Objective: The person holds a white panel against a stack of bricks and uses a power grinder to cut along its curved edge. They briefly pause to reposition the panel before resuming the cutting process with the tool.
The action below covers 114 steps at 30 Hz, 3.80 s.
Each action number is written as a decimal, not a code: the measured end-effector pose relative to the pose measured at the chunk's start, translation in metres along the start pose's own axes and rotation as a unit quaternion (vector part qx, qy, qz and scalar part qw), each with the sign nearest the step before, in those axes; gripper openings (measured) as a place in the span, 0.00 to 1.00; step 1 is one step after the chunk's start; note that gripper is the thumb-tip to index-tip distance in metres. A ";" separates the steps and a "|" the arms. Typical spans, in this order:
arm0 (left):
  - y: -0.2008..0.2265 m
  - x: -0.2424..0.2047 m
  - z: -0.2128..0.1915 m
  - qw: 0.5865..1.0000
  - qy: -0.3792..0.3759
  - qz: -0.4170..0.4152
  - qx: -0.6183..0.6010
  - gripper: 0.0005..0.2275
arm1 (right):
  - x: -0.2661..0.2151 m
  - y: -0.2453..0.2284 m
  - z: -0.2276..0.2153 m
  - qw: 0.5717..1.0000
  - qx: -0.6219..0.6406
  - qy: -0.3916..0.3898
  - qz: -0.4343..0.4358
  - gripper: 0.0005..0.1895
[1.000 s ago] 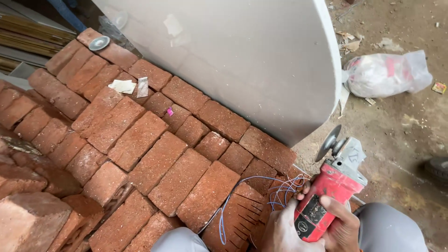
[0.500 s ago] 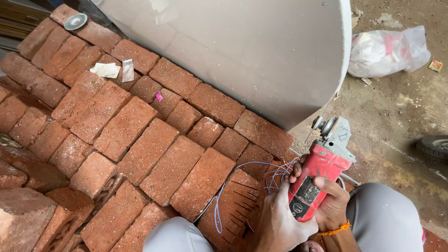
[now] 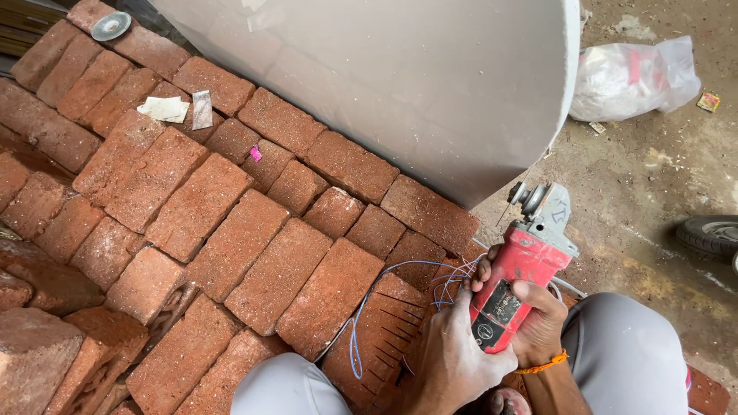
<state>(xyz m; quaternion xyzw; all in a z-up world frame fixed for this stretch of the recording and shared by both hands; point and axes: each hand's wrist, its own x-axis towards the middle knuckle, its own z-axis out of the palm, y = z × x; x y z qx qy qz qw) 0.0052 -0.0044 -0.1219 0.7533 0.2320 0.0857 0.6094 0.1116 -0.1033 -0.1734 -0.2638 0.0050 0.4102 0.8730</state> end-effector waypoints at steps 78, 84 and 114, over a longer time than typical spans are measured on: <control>0.024 0.004 -0.013 0.998 -0.036 -0.040 -0.040 0.27 | 0.000 -0.010 0.026 0.999 -0.028 0.003 -0.033 0.32; 0.013 0.003 -0.005 0.999 -0.022 -0.018 -0.030 0.28 | 0.001 -0.010 0.024 0.999 -0.032 0.023 -0.030 0.32; 0.017 0.002 -0.006 0.997 -0.037 -0.050 -0.045 0.27 | -0.003 -0.013 0.034 0.999 -0.020 0.021 -0.021 0.32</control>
